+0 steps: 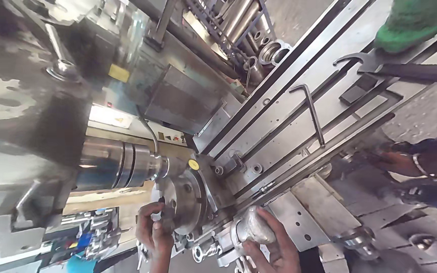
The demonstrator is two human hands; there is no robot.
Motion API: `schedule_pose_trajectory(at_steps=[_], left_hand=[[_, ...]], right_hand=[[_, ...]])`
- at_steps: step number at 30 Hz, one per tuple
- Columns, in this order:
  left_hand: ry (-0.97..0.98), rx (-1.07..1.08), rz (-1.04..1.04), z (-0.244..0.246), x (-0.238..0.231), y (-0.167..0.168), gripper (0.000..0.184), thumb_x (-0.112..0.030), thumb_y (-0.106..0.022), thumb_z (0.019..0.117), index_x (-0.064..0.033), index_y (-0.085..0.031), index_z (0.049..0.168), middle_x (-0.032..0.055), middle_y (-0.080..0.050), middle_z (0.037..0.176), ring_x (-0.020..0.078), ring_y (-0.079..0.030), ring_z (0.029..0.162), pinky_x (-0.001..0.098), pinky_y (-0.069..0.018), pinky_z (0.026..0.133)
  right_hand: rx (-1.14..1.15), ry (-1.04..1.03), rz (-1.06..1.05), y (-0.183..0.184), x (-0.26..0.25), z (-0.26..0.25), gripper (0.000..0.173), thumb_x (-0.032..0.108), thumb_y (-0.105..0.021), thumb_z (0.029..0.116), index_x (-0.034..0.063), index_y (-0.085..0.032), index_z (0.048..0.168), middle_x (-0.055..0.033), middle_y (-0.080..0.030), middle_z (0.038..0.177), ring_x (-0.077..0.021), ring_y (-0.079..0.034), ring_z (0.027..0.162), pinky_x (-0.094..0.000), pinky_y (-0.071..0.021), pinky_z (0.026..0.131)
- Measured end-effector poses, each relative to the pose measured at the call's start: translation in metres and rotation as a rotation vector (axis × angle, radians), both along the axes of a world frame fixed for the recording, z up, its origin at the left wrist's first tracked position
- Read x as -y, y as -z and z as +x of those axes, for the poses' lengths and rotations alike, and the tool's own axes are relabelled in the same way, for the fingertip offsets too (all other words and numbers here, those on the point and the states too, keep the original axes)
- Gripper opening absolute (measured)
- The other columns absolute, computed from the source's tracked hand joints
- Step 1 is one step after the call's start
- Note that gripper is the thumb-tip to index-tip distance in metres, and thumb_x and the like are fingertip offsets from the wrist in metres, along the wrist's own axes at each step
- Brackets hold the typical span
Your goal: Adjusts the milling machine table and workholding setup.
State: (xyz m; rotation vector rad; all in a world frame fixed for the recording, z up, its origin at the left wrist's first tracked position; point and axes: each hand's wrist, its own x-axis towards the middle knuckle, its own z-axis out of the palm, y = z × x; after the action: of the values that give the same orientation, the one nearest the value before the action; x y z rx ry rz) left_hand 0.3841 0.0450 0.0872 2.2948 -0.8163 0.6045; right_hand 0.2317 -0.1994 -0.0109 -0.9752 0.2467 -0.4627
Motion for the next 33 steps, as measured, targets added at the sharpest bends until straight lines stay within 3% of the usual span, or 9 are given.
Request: schedule_pose_trajectory(at_steps=[4,11,17,23,25,27,30,33], left_hand=[[-0.013,-0.001,0.047,-0.001,0.000,0.000,0.050,-0.060,-0.040,0.1030,-0.0184,-0.066,0.113,-0.0089,-0.067,0.109,0.0043,-0.062,0.105,0.0242,-0.0509,0.093],[-0.009,0.024,0.152,-0.001,-0.003,0.001,0.053,-0.064,-0.043,0.1004,-0.0188,-0.065,0.115,-0.0065,-0.067,0.112,0.0079,-0.062,0.109,0.0287,-0.0508,0.096],[-0.029,0.063,0.230,-0.004,0.002,-0.001,0.053,-0.065,-0.040,0.0999,-0.0203,-0.065,0.112,-0.0066,-0.067,0.110,0.0083,-0.061,0.109,0.0305,-0.0487,0.097],[0.008,0.155,0.263,-0.009,0.006,0.002,0.040,-0.054,-0.055,0.0961,-0.0223,-0.063,0.120,-0.0079,-0.066,0.117,0.0087,-0.060,0.116,0.0311,-0.0481,0.100],[0.015,0.164,0.250,-0.011,0.013,0.003,0.037,-0.049,-0.067,0.0914,-0.0236,-0.064,0.119,-0.0082,-0.065,0.122,0.0104,-0.061,0.119,0.0323,-0.0515,0.101],[-0.022,0.194,0.271,-0.015,0.018,0.005,0.043,-0.047,-0.077,0.0835,-0.0227,-0.064,0.117,-0.0061,-0.063,0.123,0.0121,-0.060,0.120,0.0320,-0.0520,0.101],[-0.162,0.235,0.396,-0.028,0.027,0.002,0.063,-0.056,-0.086,0.0731,-0.0246,-0.060,0.122,-0.0028,-0.051,0.132,0.0115,-0.051,0.128,0.0302,-0.0450,0.107],[-0.261,0.232,0.444,-0.042,0.043,0.004,0.070,-0.065,-0.088,0.0655,-0.0262,-0.062,0.117,0.0013,-0.044,0.138,0.0138,-0.043,0.135,0.0318,-0.0397,0.112]], right_hand=[[-0.001,0.066,-0.004,0.000,0.003,0.010,0.060,0.015,-0.079,0.0891,0.0094,-0.055,0.143,-0.0019,-0.061,0.142,-0.0080,-0.063,0.124,-0.0276,-0.0587,0.100],[0.001,0.075,0.051,-0.002,0.000,0.022,0.059,0.009,-0.077,0.0890,0.0020,-0.055,0.143,-0.0108,-0.062,0.139,-0.0159,-0.066,0.120,-0.0326,-0.0611,0.097],[0.029,0.094,0.049,-0.003,0.000,0.039,0.056,0.008,-0.077,0.0878,0.0034,-0.059,0.140,-0.0100,-0.064,0.137,-0.0170,-0.067,0.119,-0.0332,-0.0615,0.097],[0.014,0.223,-0.030,-0.010,0.011,0.094,0.055,0.014,-0.076,0.0887,-0.0048,-0.056,0.136,-0.0139,-0.066,0.127,-0.0153,-0.069,0.109,-0.0306,-0.0624,0.091],[-0.046,0.262,-0.046,-0.014,0.014,0.125,0.056,0.014,-0.076,0.0883,0.0000,-0.055,0.138,-0.0135,-0.065,0.122,-0.0155,-0.070,0.103,-0.0316,-0.0635,0.086],[-0.110,0.257,-0.050,-0.017,0.017,0.158,0.059,0.017,-0.076,0.0902,0.0136,-0.054,0.144,-0.0092,-0.065,0.125,-0.0145,-0.069,0.101,-0.0330,-0.0635,0.082],[-0.225,0.190,-0.056,-0.019,0.020,0.200,0.063,0.023,-0.075,0.0928,0.0316,-0.051,0.151,-0.0066,-0.064,0.125,-0.0181,-0.068,0.099,-0.0402,-0.0612,0.079],[-0.275,0.148,-0.053,-0.015,0.015,0.226,0.062,0.022,-0.074,0.0948,0.0337,-0.050,0.151,-0.0083,-0.064,0.129,-0.0223,-0.068,0.103,-0.0447,-0.0601,0.080]])
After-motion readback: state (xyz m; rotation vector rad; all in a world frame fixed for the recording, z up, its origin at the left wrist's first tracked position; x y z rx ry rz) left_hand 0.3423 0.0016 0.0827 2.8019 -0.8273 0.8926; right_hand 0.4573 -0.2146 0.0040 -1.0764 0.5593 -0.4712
